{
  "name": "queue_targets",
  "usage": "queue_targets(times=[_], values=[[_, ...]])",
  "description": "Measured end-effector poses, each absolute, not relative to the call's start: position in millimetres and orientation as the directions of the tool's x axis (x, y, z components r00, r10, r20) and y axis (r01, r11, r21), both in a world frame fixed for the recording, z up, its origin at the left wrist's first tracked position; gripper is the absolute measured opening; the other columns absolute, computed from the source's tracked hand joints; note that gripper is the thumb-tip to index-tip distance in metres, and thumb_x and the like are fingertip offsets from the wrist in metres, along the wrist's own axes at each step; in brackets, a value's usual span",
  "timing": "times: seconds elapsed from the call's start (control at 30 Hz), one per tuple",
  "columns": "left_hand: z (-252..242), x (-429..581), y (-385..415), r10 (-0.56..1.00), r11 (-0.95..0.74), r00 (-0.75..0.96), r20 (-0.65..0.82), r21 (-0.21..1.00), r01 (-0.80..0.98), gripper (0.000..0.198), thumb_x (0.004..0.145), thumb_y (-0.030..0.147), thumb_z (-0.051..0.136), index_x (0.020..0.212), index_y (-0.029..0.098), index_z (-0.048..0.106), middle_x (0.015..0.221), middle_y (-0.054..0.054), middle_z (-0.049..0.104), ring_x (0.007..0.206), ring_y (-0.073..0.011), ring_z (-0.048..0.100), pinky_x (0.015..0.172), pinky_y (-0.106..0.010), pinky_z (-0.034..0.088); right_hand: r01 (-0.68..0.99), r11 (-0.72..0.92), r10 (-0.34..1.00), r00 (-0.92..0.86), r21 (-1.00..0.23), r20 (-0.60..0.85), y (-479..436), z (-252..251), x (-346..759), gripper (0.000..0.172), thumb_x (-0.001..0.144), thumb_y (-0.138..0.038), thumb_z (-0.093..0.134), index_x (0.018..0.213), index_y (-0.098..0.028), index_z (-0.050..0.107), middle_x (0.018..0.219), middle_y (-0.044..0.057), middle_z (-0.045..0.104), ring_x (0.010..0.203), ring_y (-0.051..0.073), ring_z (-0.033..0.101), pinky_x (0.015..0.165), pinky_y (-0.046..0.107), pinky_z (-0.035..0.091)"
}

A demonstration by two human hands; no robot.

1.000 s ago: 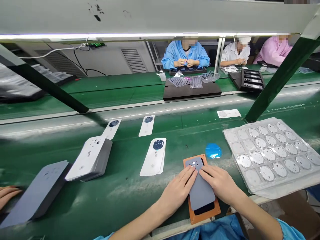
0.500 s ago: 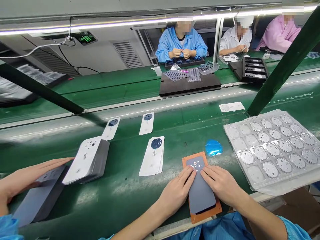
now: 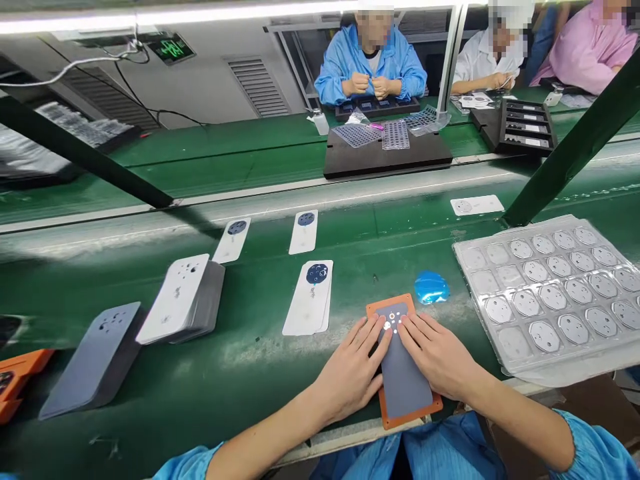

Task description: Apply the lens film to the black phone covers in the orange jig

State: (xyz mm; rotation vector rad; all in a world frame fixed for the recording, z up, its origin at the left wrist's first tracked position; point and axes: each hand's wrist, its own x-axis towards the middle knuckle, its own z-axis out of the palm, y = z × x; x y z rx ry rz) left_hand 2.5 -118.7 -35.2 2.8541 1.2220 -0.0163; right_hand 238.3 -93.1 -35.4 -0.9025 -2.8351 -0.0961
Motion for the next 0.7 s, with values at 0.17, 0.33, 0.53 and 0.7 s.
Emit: queue_targets(times=[0.17,0.33,0.53,0.7], values=[[-43,2,-127,0.722,-0.687,0.687,0.084,-0.034,0.726,0.057,0.093,0.027,0.048,0.146,0.007,0.04,0.147,-0.02,0.05,0.139,-0.0311,0.044,0.117,-0.045,0.032,0.552,0.833,0.542,-0.828,0.043,0.144,-93,-37,241,0.061,0.081,-0.018,0.056,0.138,0.002,0.048,0.142,0.024,0.052,0.133,0.033,0.049,0.112,0.044,0.039],[-48,5,-132,0.729,-0.67,0.677,0.102,-0.093,0.736,0.052,0.092,0.022,0.044,0.141,0.004,0.045,0.143,-0.021,0.053,0.135,-0.0318,0.048,0.115,-0.045,0.035,0.518,0.852,0.503,-0.85,0.072,0.158,-93,-42,243,0.056,0.081,-0.017,0.056,0.133,0.001,0.052,0.136,0.025,0.057,0.128,0.032,0.054,0.11,0.043,0.041],[-48,13,-131,0.709,-0.696,0.701,0.072,-0.086,0.713,0.051,0.092,0.021,0.043,0.138,-0.001,0.047,0.14,-0.027,0.054,0.135,-0.035,0.047,0.115,-0.048,0.032,0.541,0.837,0.518,-0.831,0.08,0.201,-96,-45,242,0.051,0.086,-0.015,0.051,0.134,0.003,0.051,0.136,0.026,0.056,0.129,0.033,0.052,0.111,0.045,0.041],[-14,-1,-113,0.69,-0.711,0.722,-0.049,0.143,0.689,0.057,0.092,0.038,0.055,0.14,0.009,0.049,0.143,-0.023,0.052,0.135,-0.0345,0.046,0.113,-0.048,0.036,0.541,0.841,0.535,-0.833,0.006,0.142,-99,-42,244,0.064,0.079,-0.019,0.058,0.138,0.004,0.048,0.142,0.026,0.052,0.134,0.034,0.047,0.113,0.045,0.039]])
